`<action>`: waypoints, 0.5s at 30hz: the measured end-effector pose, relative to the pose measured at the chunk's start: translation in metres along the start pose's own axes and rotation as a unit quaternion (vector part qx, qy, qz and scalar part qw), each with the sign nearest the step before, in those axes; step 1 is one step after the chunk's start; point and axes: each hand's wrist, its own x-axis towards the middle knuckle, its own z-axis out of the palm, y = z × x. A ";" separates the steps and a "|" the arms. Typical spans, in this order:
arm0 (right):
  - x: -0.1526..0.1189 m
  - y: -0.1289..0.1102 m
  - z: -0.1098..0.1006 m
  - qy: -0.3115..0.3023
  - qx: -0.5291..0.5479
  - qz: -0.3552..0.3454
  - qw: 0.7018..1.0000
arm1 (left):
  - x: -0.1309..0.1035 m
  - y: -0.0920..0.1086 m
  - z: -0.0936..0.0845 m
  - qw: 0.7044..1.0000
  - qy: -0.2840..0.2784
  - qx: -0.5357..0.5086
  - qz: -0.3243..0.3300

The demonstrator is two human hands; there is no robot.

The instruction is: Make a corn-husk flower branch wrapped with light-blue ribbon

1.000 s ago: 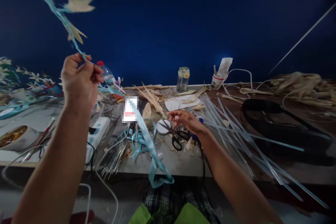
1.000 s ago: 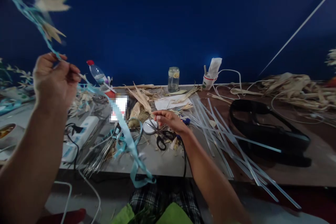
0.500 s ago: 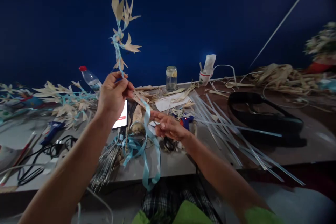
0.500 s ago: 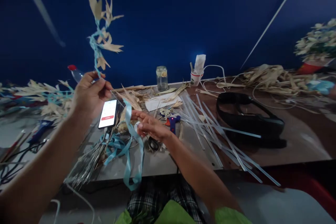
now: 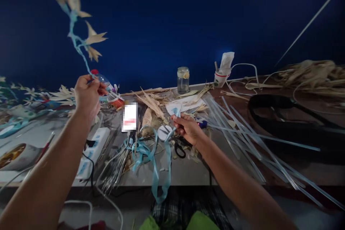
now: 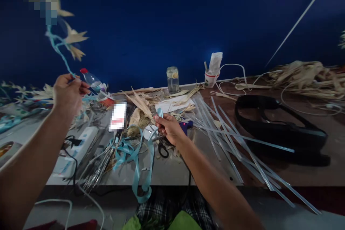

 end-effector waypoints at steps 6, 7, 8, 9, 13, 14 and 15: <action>-0.002 0.001 0.002 -0.011 -0.036 -0.001 0.999 | 0.031 -0.050 -0.026 0.995 0.065 0.076 -0.016; -0.001 0.001 0.001 -0.011 -0.039 -0.002 0.999 | 0.036 -0.056 -0.026 0.995 0.069 0.075 -0.014; 0.000 0.001 0.000 -0.011 -0.040 -0.003 0.999 | 0.041 -0.061 -0.026 0.994 0.077 0.074 -0.014; 0.001 0.000 -0.001 -0.010 -0.040 -0.002 0.999 | 0.046 -0.064 -0.026 0.994 0.078 0.076 -0.013; 0.003 0.000 -0.003 0.001 -0.039 0.003 0.999 | 0.070 -0.067 -0.025 0.992 0.087 0.088 0.016; 0.003 0.000 -0.003 0.004 -0.041 0.001 0.999 | 0.075 -0.067 -0.026 0.992 0.085 0.089 0.023; 0.003 0.000 -0.003 0.005 -0.044 0.000 0.999 | 0.079 -0.067 -0.026 0.994 0.072 0.082 0.029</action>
